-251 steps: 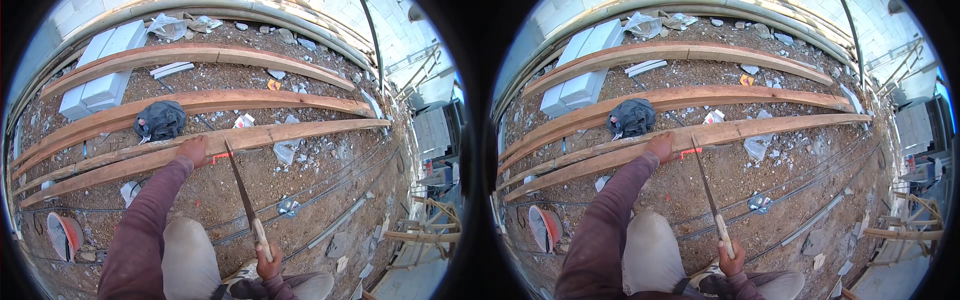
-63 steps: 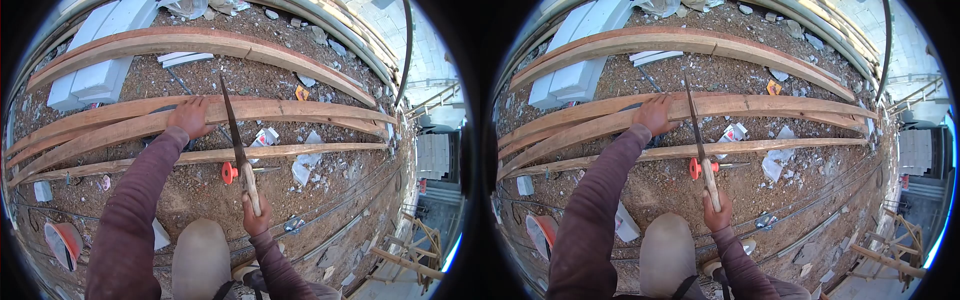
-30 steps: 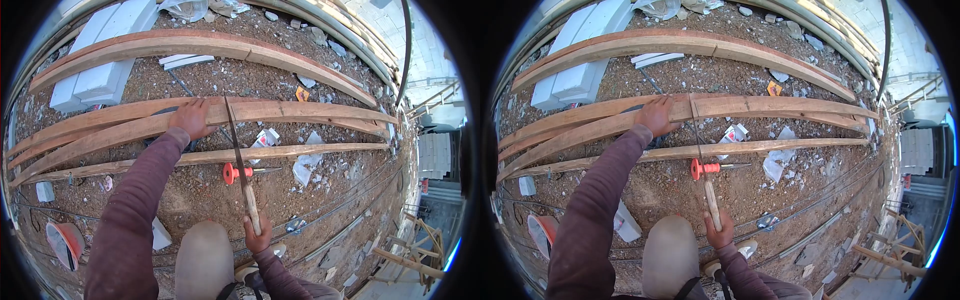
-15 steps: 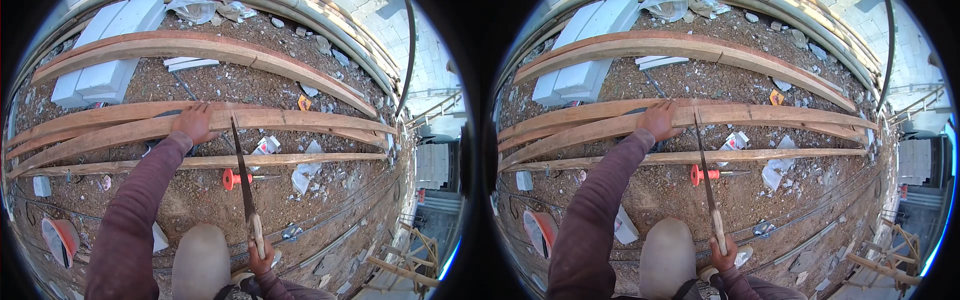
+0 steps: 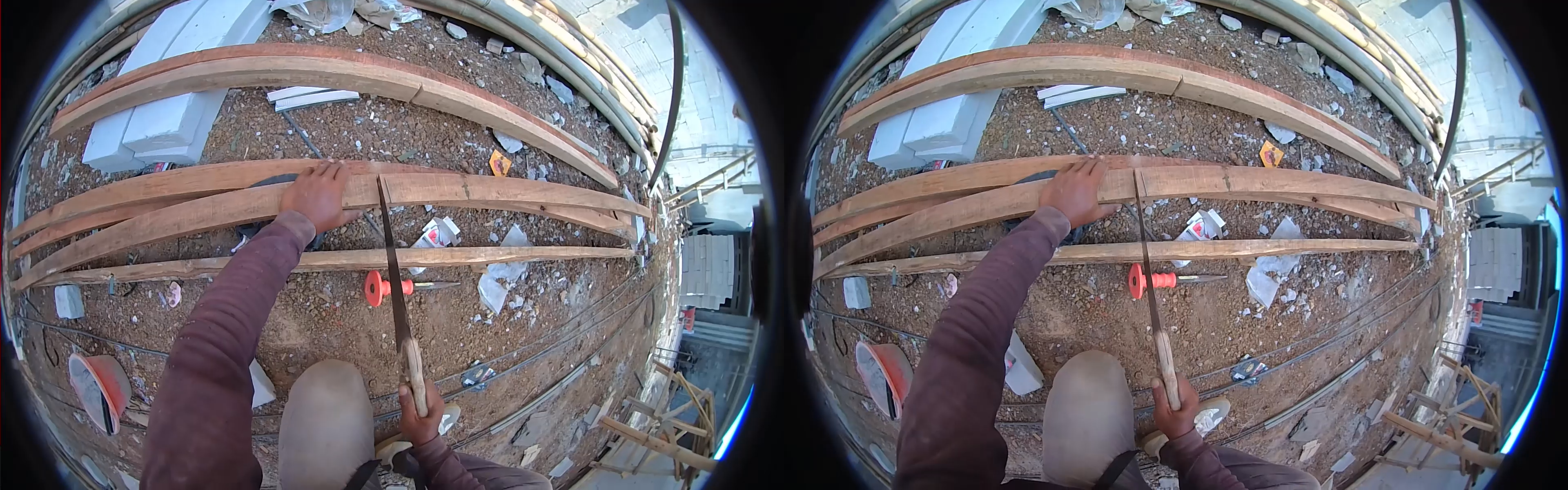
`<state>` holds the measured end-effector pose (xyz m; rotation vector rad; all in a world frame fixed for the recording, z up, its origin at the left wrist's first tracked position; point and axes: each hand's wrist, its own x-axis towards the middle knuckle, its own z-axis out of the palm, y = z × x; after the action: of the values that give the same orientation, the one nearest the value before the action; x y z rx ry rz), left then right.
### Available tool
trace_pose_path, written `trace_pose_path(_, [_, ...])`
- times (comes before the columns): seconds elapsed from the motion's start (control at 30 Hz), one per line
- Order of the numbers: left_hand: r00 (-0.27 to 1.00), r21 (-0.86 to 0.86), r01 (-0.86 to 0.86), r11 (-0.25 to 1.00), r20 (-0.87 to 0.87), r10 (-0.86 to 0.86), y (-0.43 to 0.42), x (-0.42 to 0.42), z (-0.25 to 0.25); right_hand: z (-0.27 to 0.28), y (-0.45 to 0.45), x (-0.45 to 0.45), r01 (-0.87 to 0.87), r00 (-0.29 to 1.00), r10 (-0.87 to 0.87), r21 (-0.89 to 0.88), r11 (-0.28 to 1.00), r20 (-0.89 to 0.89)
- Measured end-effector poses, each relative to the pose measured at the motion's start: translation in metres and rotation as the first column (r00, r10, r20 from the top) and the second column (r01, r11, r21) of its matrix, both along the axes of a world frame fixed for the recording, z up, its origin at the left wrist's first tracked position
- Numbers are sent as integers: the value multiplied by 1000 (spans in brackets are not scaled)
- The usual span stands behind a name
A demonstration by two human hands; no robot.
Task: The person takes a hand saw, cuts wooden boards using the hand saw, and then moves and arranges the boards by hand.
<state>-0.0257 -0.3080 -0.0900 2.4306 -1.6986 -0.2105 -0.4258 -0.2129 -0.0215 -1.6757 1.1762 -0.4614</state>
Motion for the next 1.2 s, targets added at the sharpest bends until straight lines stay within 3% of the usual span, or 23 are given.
trace_pose_path(0.07, [1000,-8,4,1000,6,-3,-4,-2,4,-25,-49,54,14,997,-21,89,996,80])
trace_pose_path(0.13, [1000,20,-17,1000,-25,18,-4,-2,8,-32,-104,123,-71,991,82,-102,992,108])
trace_pose_path(0.23, [1000,13,-4,1000,-29,5,-3,-1,8,-30,-96,109,-88,983,93,-38,995,160])
trace_pose_path(0.37, [1000,25,-12,1000,-5,12,-5,1,4,-15,1,-13,-16,1000,15,-32,999,-13])
trace_pose_path(0.5, [1000,36,-7,999,5,7,-3,-4,2,-16,-49,52,-49,999,50,-44,998,19])
trace_pose_path(0.57, [1000,61,-24,998,-8,25,-5,-4,6,-44,-94,113,-112,983,134,-167,980,127])
trace_pose_path(0.67, [999,98,-19,995,-30,22,-1,-4,8,-32,-82,97,-54,983,59,-33,998,174])
trace_pose_path(0.7, [1000,71,-12,997,-21,13,0,-5,3,-17,-63,71,-34,995,34,-4,999,97])
trace_pose_path(0.8, [1000,28,-5,1000,0,5,-5,2,1,0,1,-12,-52,999,50,-134,990,-14])
trace_pose_path(0.87, [1000,34,-3,999,-5,3,0,-6,-4,-8,0,-15,-52,999,51,-104,993,-6])
trace_pose_path(0.93, [1000,6,-26,1000,16,26,-3,-5,1,-26,-50,48,-27,999,29,-44,999,42])
trace_pose_path(1.0, [999,27,-31,999,-10,31,-5,-5,4,-41,-106,117,-123,987,136,-146,982,86])
trace_pose_path(1.1, [1000,34,-14,999,-14,15,-2,-2,5,-42,-92,96,-112,981,102,56,992,162])
trace_pose_path(1.2, [1000,22,-7,1000,-21,7,-4,-3,0,-12,-15,3,-35,997,34,16,999,70])
